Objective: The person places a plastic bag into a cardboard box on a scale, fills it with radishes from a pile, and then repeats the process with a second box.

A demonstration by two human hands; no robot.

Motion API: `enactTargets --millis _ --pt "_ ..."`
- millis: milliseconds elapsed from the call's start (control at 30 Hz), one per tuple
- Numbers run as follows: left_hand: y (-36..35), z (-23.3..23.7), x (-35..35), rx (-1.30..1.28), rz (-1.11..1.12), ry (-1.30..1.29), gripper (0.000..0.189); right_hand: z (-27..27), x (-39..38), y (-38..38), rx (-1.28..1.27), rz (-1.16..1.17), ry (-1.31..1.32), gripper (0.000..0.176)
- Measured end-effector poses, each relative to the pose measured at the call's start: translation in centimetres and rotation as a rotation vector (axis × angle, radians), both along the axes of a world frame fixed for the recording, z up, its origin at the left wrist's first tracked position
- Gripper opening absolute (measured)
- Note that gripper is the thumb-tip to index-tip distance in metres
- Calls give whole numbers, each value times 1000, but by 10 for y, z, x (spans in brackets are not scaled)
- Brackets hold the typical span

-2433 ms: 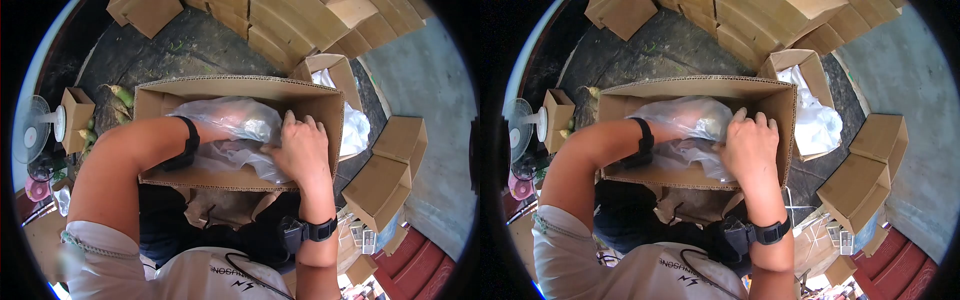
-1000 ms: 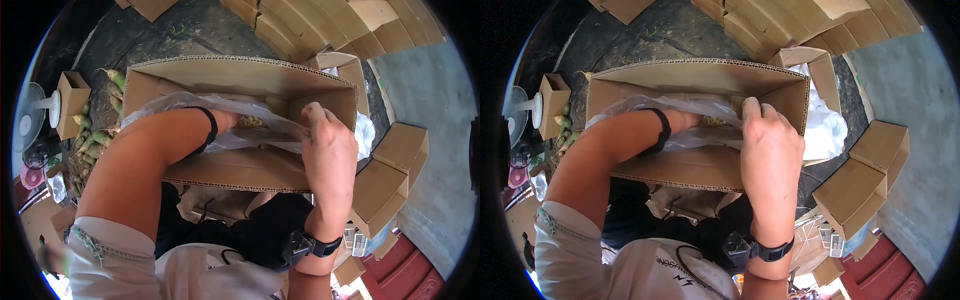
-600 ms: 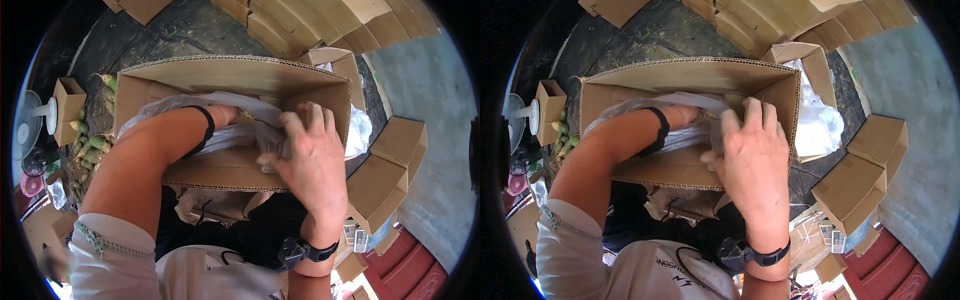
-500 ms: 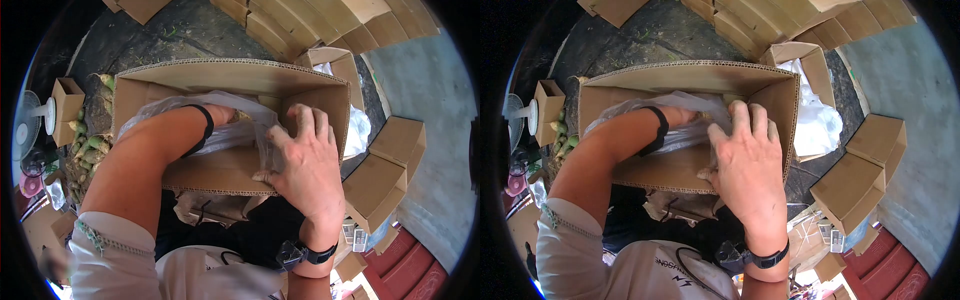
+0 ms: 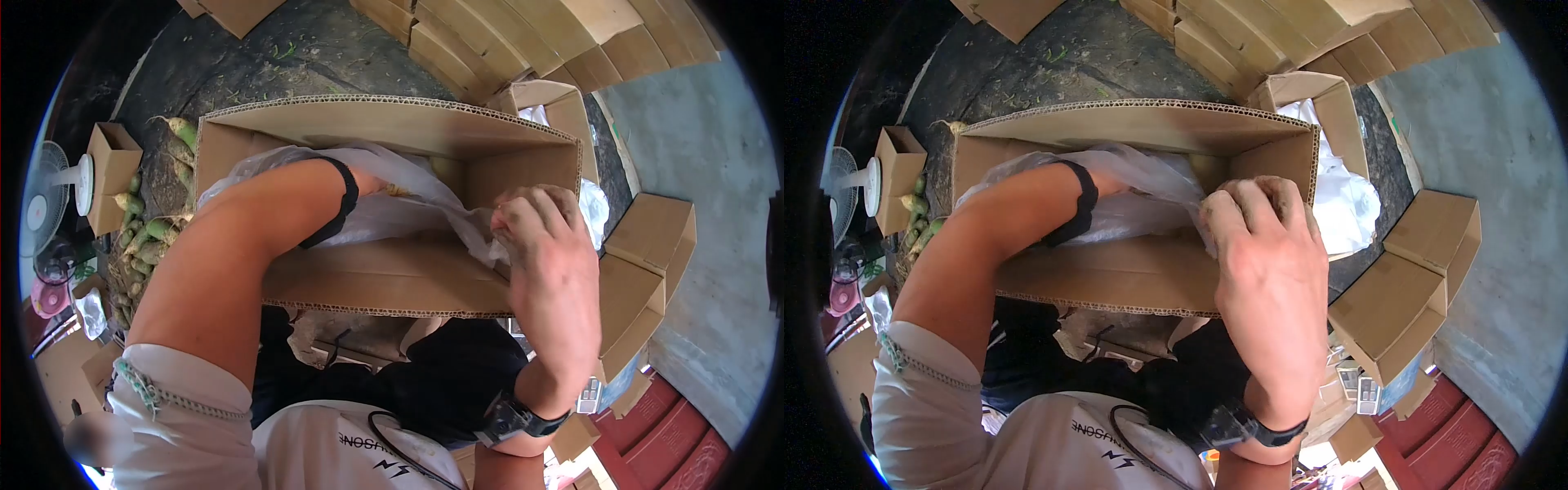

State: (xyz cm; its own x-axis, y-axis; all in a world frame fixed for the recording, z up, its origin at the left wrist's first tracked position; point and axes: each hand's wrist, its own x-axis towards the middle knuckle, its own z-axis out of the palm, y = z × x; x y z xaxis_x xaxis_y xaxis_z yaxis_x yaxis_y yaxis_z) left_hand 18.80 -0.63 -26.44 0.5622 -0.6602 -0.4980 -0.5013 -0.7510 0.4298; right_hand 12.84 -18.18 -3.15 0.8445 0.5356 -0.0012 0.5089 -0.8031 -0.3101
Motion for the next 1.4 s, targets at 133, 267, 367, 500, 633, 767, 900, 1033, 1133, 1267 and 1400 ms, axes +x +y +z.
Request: enactTargets --millis 133,267,367,500,633,767,900,1033,1133,1267,1400 --pt "15 -9 -5 111 9 48 19 7 2 -3 133 17 113 26" --pt "19 -10 -11 212 -3 76 19 -16 -6 1 -59 -27 124 40" --pt "19 0 -19 302 -40 105 18 -22 -7 4 -137 -134 234 51" --pt "24 30 -29 447 -126 131 18 -28 -2 1 -244 -164 330 47" --pt "36 82 -39 601 -237 126 17 -21 1 3 -122 -145 211 40" --pt "46 167 -40 717 -312 52 18 -20 3 -6 105 -154 -44 35" --pt "66 230 -51 780 -287 -37 25 -13 2 -10 207 -235 -121 33" --pt "100 244 -77 782 -206 -223 26 -16 4 -18 267 -365 -147 20" --pt "120 258 -88 758 -332 -481 23 -15 1 -22 250 -420 -247 19" --pt "122 278 -88 660 -148 -443 24 -12 -5 -19 329 -507 -250 18" --pt "152 303 -92 -34 102 -324 30 -26 -4 -28 338 -418 -313 16"
